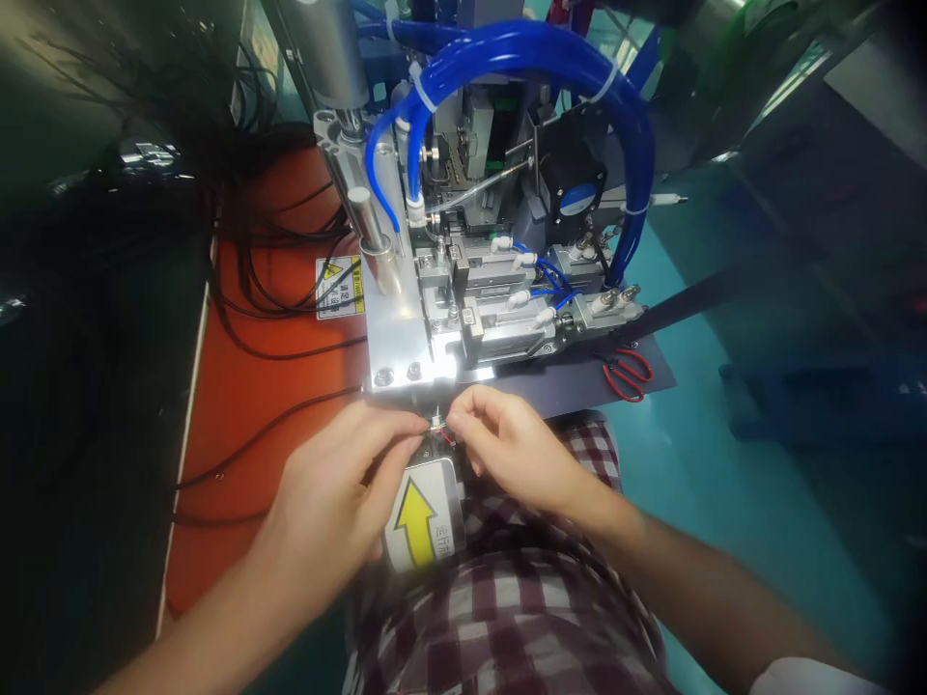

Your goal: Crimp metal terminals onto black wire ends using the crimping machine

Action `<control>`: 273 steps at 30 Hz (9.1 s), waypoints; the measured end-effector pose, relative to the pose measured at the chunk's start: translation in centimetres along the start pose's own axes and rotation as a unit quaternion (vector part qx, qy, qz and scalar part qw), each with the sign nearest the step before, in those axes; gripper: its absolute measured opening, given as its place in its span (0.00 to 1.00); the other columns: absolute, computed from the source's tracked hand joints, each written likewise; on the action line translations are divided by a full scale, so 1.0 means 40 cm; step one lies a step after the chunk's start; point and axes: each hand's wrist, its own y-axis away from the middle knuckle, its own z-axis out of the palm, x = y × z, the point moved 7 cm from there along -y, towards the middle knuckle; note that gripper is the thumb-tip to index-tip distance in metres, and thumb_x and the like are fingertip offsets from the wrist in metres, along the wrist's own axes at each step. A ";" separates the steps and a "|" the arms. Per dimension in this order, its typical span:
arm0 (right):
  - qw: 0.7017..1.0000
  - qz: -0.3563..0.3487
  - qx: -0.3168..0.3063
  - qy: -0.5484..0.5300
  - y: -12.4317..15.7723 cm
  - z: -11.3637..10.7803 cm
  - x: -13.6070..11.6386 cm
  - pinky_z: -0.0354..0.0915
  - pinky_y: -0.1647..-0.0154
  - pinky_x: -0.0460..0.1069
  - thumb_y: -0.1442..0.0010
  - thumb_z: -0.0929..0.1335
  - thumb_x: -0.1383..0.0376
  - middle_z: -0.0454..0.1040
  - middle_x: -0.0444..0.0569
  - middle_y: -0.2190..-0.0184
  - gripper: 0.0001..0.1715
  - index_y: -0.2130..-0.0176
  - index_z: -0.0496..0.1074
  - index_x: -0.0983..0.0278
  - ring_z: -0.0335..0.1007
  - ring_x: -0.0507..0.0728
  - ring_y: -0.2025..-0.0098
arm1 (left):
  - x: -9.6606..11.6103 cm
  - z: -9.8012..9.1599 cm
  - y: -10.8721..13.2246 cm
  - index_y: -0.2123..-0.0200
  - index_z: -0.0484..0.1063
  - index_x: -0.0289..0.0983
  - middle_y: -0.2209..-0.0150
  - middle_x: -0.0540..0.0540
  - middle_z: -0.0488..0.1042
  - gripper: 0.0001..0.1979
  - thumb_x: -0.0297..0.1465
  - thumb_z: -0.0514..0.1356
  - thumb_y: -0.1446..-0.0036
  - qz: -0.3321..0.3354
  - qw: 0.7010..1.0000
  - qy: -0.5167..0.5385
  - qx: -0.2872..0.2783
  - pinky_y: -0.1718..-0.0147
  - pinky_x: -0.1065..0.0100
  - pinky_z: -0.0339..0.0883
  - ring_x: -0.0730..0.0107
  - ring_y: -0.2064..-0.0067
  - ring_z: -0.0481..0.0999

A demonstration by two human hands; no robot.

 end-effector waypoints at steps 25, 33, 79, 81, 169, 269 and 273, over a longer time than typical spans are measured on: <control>0.992 0.079 0.008 -0.096 -0.014 0.018 0.049 0.56 0.78 0.44 0.35 0.65 0.64 0.62 0.35 0.85 0.11 0.70 0.66 0.64 0.56 0.47 0.82 | 0.000 0.019 0.017 0.55 0.76 0.36 0.63 0.45 0.74 0.12 0.23 0.55 0.36 0.106 0.992 -0.064 0.034 0.66 0.73 0.70 0.71 0.64 0.77; 0.993 0.075 0.014 -0.090 -0.017 0.017 0.052 0.57 0.78 0.45 0.36 0.66 0.62 0.61 0.35 0.85 0.11 0.70 0.66 0.64 0.58 0.48 0.82 | 0.000 0.020 0.014 0.55 0.78 0.37 0.64 0.45 0.74 0.12 0.25 0.55 0.36 0.098 0.992 -0.065 0.034 0.69 0.73 0.70 0.70 0.66 0.77; 0.996 0.049 0.004 -0.077 -0.016 0.016 0.053 0.62 0.76 0.44 0.36 0.66 0.65 0.64 0.35 0.83 0.06 0.66 0.67 0.63 0.63 0.48 0.80 | -0.022 0.038 0.038 0.47 0.74 0.42 0.60 0.45 0.71 0.18 0.24 0.53 0.35 0.105 0.991 -0.072 0.041 0.68 0.73 0.70 0.71 0.65 0.75; 0.995 0.052 0.009 -0.079 -0.017 0.015 0.051 0.62 0.77 0.44 0.36 0.66 0.66 0.64 0.35 0.83 0.05 0.66 0.67 0.64 0.63 0.48 0.80 | -0.012 0.034 0.033 0.49 0.75 0.39 0.62 0.45 0.71 0.17 0.23 0.53 0.36 0.107 0.991 -0.076 0.039 0.68 0.73 0.70 0.72 0.66 0.75; 0.995 0.098 0.022 -0.007 -0.004 0.014 0.045 0.58 0.77 0.45 0.35 0.64 0.62 0.67 0.40 0.83 0.09 0.69 0.66 0.62 0.62 0.51 0.81 | -0.028 0.056 0.045 0.44 0.71 0.42 0.60 0.43 0.70 0.21 0.24 0.50 0.36 0.115 0.980 -0.159 -0.035 0.72 0.71 0.65 0.65 0.63 0.74; 0.980 0.078 0.080 -0.164 -0.009 0.028 0.076 0.49 0.82 0.43 0.41 0.68 0.58 0.58 0.34 0.86 0.13 0.72 0.65 0.62 0.52 0.47 0.83 | -0.048 0.054 0.051 0.46 0.74 0.45 0.59 0.44 0.70 0.19 0.30 0.49 0.33 0.055 0.994 -0.094 -0.013 0.71 0.73 0.69 0.68 0.64 0.76; 0.987 0.072 0.081 -0.121 -0.006 0.033 0.070 0.51 0.81 0.45 0.38 0.66 0.60 0.58 0.35 0.85 0.11 0.70 0.64 0.61 0.53 0.48 0.83 | -0.054 0.055 0.052 0.45 0.73 0.47 0.58 0.45 0.71 0.20 0.28 0.49 0.34 0.034 0.996 -0.084 -0.025 0.73 0.75 0.69 0.69 0.64 0.77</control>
